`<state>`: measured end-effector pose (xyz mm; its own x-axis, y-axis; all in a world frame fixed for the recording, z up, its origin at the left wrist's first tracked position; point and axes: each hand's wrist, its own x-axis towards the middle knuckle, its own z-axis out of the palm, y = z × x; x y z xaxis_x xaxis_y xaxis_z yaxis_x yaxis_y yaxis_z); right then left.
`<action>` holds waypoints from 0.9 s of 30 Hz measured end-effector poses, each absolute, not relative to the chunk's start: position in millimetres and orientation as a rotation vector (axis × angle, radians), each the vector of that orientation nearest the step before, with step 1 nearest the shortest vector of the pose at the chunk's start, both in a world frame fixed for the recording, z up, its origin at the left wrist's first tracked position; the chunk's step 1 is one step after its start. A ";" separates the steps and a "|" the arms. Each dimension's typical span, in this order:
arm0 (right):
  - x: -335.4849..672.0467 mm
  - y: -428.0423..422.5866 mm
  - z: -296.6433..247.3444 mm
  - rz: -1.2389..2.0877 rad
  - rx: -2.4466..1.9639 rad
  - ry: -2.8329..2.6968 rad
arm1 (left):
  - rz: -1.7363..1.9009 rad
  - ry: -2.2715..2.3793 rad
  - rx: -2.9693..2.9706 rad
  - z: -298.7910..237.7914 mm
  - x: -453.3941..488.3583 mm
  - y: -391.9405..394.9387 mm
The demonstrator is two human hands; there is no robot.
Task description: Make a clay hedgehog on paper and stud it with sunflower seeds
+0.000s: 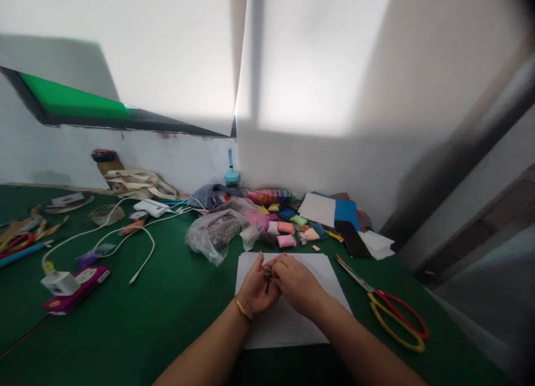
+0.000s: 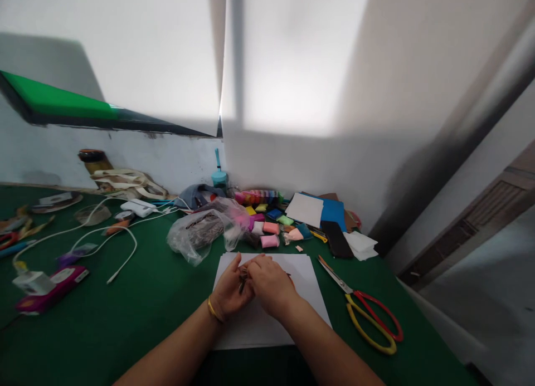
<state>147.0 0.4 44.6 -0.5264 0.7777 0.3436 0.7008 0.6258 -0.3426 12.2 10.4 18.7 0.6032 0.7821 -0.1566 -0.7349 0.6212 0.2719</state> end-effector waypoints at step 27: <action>223.3 -15.5 3.7 0.430 -1.420 -2.216 | 1.348 0.453 -0.007 1.2 -5.1 38.2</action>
